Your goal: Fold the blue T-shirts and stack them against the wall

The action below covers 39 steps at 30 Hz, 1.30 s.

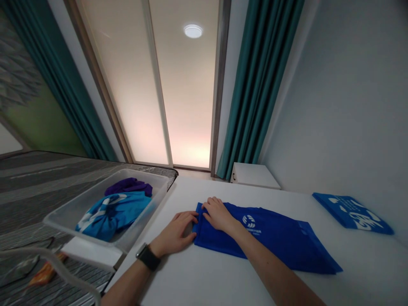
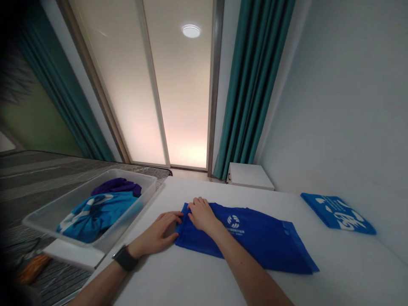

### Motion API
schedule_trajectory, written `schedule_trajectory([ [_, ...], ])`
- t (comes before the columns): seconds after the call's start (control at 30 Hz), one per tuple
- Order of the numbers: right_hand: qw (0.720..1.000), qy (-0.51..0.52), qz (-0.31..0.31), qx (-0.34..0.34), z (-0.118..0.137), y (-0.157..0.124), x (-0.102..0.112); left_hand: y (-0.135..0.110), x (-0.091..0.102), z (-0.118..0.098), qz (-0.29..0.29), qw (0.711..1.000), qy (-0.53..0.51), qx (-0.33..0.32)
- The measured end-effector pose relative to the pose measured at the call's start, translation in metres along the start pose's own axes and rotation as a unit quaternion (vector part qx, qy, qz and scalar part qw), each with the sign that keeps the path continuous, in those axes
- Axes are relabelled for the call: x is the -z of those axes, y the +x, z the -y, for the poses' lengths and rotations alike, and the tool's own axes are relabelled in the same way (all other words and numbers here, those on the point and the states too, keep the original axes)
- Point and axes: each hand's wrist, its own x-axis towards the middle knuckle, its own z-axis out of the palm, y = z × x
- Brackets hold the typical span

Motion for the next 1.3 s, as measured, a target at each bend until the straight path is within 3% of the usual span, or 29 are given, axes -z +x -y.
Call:
schedule_trajectory([
  [0.4,0.999,-0.039,-0.018,-0.021,-0.011,0.012,-0.014,0.0,0.004,-0.004,0.022,1.0,0.019,-0.004],
  [0.57,0.999,-0.023,-0.025,-0.023,-0.014,0.011,-0.016,0.002,-0.004,-0.008,0.009,1.0,0.021,0.015],
  [0.93,0.994,-0.011,0.026,-0.106,-0.08,-0.004,0.001,0.001,-0.009,-0.008,-0.02,0.999,0.041,0.02],
  [1.3,0.994,-0.058,0.002,-0.093,-0.072,-0.004,0.0,-0.001,-0.013,-0.006,-0.026,0.998,0.046,0.024],
])
